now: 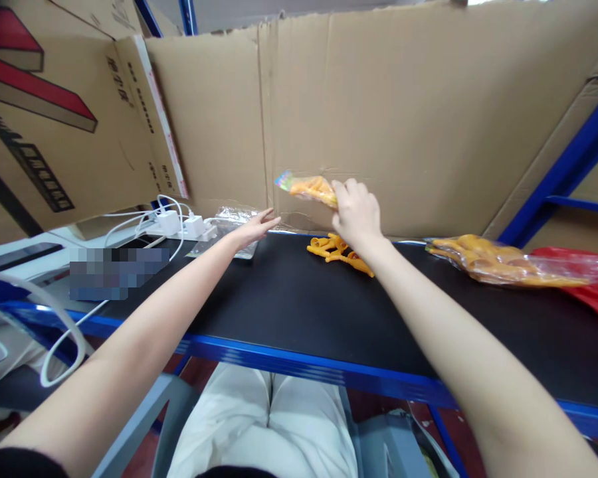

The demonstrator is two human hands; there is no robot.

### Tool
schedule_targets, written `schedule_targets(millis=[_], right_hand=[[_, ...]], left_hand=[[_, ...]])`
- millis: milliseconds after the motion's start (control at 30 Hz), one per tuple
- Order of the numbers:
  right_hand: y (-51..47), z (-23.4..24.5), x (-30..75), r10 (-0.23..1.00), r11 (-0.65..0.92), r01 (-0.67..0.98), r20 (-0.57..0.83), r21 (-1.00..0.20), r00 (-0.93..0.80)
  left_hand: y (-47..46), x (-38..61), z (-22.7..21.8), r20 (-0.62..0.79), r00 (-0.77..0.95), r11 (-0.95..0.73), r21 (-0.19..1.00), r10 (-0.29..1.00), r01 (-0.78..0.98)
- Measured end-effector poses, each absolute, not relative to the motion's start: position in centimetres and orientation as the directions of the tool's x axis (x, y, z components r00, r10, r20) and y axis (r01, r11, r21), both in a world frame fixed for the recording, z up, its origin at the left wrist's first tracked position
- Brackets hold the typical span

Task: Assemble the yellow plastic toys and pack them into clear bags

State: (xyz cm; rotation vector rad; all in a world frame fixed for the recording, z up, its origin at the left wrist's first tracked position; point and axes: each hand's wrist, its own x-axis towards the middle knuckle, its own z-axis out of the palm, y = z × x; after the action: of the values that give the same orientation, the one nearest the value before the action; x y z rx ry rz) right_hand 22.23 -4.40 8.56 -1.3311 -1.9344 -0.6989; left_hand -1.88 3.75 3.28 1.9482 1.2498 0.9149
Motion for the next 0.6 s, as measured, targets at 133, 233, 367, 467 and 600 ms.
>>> schedule_targets(millis=[133,233,367,467,600], right_hand=[[-3.3,6.1,20.6,0.579,0.473,0.881,0.758,-0.012,-0.301],[-2.5,3.9,20.4,0.573,0.565,0.823,0.747,-0.063,-0.336],[-1.7,1.6,20.7,0.611,0.602,0.788,0.711,-0.133,-0.347],[-1.5,0.6,20.9,0.687,0.515,0.844,0.661,-0.149,-0.302],[-1.6,0.4,21.3,0.771,0.444,0.878,0.576,-0.181,-0.272]], left_hand=[[2.3,-1.5,3.9,0.217,0.398,-0.281,0.954,0.892,0.11],[1.9,-2.1,3.2,0.258,0.452,-0.264,0.963,0.854,-0.049],[1.7,-2.6,2.3,0.28,0.436,-0.266,0.959,0.856,-0.094],[1.4,-2.4,2.2,0.296,0.444,-0.274,0.955,0.846,-0.113],[0.9,-2.0,2.5,0.287,0.44,-0.273,0.957,0.851,-0.096]])
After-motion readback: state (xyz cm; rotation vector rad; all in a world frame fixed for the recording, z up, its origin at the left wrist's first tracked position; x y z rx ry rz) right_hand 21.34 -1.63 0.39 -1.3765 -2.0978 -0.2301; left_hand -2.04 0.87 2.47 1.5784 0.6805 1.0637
